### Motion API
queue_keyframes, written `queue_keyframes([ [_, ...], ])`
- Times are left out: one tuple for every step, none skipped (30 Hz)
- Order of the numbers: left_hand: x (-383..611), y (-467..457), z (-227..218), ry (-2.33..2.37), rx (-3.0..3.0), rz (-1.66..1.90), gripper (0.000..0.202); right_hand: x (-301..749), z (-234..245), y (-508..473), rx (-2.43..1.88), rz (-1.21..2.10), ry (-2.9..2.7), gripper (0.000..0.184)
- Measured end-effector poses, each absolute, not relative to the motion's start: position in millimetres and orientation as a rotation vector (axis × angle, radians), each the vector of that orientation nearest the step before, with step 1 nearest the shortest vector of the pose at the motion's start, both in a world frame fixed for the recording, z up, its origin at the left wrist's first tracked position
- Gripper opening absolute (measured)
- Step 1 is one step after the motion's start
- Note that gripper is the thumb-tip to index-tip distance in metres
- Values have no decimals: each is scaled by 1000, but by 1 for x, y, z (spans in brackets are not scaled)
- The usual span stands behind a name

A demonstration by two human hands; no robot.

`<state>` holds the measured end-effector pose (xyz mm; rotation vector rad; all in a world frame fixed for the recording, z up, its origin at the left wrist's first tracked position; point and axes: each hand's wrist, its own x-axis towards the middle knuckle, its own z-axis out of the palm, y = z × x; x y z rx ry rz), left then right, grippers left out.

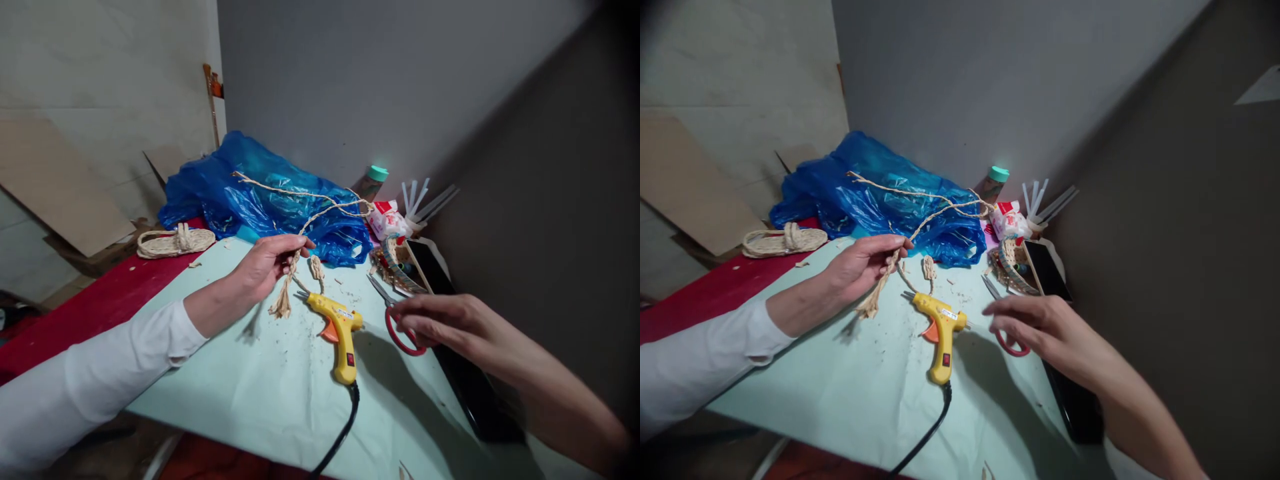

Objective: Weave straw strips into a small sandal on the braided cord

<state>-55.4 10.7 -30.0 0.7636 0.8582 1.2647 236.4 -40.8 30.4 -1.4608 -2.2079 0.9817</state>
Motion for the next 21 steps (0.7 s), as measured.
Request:
queue_keyframes([
  [-53,7,-29,831,784,1248,12,226,24,-37,-1445,1043,-2116,34],
  [-51,4,-29,803,805,1233,12,214,17,-31,-1404,1088,-2038,34],
  [-49,0,-29,778,828,1221,12,202,10,-26,-1345,1122,-1972,34],
  [-47,-4,-29,762,853,1207,13,189,3,-22,-1282,1175,-1921,33],
  [-45,-7,-29,751,879,1194,14,178,-3,-20,-1214,1248,-1913,32],
  [-44,-9,-30,742,908,1181,14,167,-7,-19,-1156,1300,-1887,31],
  [-43,-11,-30,733,936,1170,15,157,-11,-19,-1110,1380,-1867,30],
  [-42,-13,-31,725,960,1160,15,149,-14,-21,-1066,1466,-1839,30],
  [-41,-13,-32,718,979,1153,15,142,-17,-24,-1035,1562,-1802,30],
  [-40,-14,-32,715,991,1152,14,137,-19,-28,-1016,1636,-1768,31],
  [-39,-13,-33,714,998,1153,14,133,-21,-31,-1013,1692,-1733,32],
  [-39,-13,-33,716,1001,1154,13,130,-23,-34,-1018,1730,-1696,33],
  [-38,-12,-33,718,1002,1156,12,128,-25,-37,-1026,1751,-1663,33],
  [-38,-12,-33,719,1001,1159,12,127,-27,-38,-1037,1769,-1630,34],
  [-37,-11,-34,719,1000,1162,11,127,-29,-39,-1040,1791,-1593,34],
  [-37,-11,-34,717,999,1164,11,127,-31,-40,-1037,1816,-1553,33],
  [-37,-10,-35,715,995,1159,11,127,-33,-40,-1037,1837,-1518,32],
  [-36,-10,-35,714,989,1149,13,128,-34,-40,-1040,1850,-1484,32],
  [-36,-10,-36,714,978,1136,15,128,-35,-40,-1045,1858,-1447,32],
  [-36,-10,-37,713,965,1116,18,128,-36,-40,-1048,1861,-1411,32],
  [-36,-10,-38,714,957,1090,21,128,-36,-40,-1049,1857,-1379,32],
])
